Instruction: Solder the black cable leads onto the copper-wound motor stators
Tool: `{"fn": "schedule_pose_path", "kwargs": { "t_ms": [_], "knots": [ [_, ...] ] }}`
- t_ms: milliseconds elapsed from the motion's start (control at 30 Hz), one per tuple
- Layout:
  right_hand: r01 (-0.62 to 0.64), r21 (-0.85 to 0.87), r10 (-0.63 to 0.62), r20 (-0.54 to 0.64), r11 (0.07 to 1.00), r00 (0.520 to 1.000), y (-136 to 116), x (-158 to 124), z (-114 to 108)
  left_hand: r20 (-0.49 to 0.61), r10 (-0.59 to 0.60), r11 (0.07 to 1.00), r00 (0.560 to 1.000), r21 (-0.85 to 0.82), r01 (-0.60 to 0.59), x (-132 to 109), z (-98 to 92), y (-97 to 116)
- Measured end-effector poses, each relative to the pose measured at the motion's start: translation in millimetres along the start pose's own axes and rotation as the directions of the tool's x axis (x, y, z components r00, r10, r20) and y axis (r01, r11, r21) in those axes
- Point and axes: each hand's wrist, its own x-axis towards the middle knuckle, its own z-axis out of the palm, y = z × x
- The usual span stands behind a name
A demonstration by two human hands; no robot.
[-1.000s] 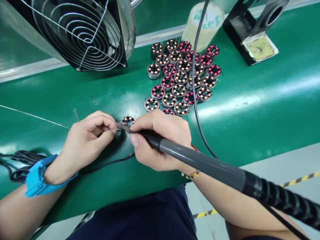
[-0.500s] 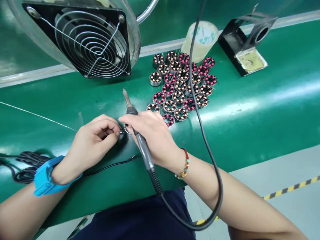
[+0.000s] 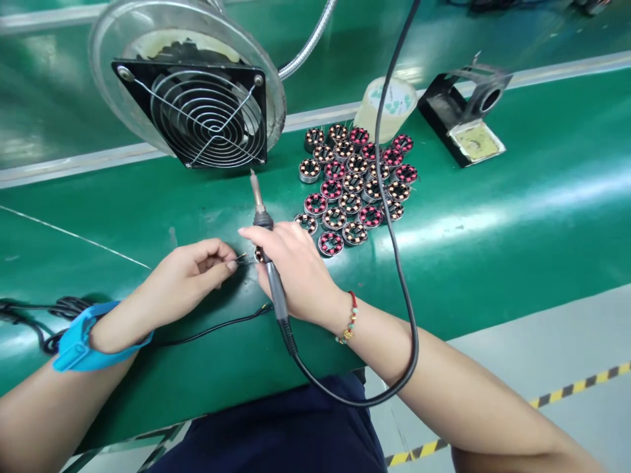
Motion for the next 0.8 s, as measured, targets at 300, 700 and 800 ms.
{"fn": "schedule_pose_path", "kwargs": {
  "t_ms": [300, 700, 800],
  "knots": [
    [0.022, 0.019, -0.023, 0.074, 1.000, 0.997, -1, -3, -2, -0.031, -0.099, 0.976, 0.995, -0.196, 0.091, 2, 0.8, 8],
    [0.030, 0.038, -0.031, 0.014, 0.999, 0.999, -1, -4, 5, 0.019, -0.066, 0.988, 0.998, -0.137, 0.067, 0, 5.4, 5],
    [0.026, 0.070, -0.023, -0.046, 0.997, 0.999, -2, -3, 5, 0.086, 0.072, 0.997, 0.994, -0.036, -0.069, -2, 9.0, 5]
  ]
}}
